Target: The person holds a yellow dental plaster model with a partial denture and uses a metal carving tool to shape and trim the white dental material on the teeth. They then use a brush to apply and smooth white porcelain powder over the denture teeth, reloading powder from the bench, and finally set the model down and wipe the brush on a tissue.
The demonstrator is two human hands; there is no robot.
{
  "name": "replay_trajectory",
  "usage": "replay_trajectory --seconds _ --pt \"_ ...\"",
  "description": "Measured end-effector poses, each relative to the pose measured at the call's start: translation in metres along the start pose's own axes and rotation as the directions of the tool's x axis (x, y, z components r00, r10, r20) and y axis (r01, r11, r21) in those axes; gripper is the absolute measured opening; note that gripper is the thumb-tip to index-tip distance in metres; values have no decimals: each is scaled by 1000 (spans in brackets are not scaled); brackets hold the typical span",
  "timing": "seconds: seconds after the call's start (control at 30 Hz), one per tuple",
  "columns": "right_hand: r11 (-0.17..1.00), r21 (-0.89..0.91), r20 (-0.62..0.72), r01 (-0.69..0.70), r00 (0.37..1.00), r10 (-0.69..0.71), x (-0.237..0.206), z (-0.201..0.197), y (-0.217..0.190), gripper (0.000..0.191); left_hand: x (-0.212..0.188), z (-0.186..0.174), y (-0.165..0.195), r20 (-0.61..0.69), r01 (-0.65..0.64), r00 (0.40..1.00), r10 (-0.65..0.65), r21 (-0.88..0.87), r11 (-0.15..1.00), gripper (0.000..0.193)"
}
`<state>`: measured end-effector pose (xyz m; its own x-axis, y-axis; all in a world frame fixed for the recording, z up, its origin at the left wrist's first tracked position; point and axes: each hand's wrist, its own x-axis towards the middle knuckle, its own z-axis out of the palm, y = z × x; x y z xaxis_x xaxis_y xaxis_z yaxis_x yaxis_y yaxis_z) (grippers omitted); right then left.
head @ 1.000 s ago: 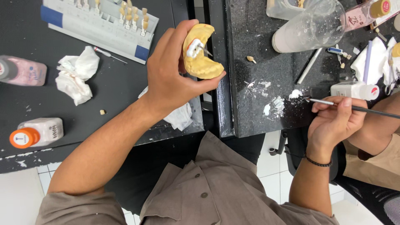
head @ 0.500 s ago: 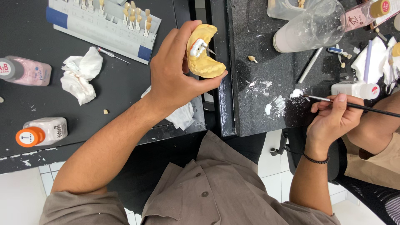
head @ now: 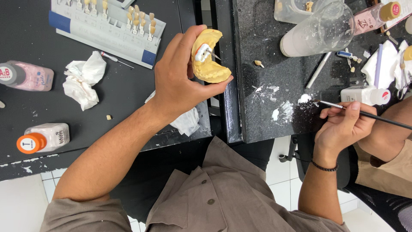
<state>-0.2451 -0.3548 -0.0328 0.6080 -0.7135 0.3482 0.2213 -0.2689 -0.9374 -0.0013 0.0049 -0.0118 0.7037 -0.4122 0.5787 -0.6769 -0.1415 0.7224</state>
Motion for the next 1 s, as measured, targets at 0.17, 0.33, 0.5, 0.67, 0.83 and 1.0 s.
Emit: replay_trajectory --seconds 0.17,0.33,0.5,0.67,0.83,1.0 --pt "999 -35 22 12 1000 -11 0 -2 4 23 -1 0 0 2 3 1000 -3 -3 1000 91" --pt "1000 -19 33 -12 999 12 0 -1 2 22 0 1 -1 7 1 1000 -1 1 1000 92" --pt "999 -16 50 -32 998 33 1 2 -3 20 0 1 0 15 4 1000 -4 2 1000 92" --pt "999 11 53 -44 998 43 2 5 -4 20 1 0 2 14 12 1000 -12 7 1000 91" --pt "995 65 41 -73 997 71 3 3 -5 22 1 -1 2 15 20 1000 -20 3 1000 91" --pt "997 37 14 -68 998 68 4 3 -3 26 2 -1 4 20 7 1000 -8 3 1000 91"
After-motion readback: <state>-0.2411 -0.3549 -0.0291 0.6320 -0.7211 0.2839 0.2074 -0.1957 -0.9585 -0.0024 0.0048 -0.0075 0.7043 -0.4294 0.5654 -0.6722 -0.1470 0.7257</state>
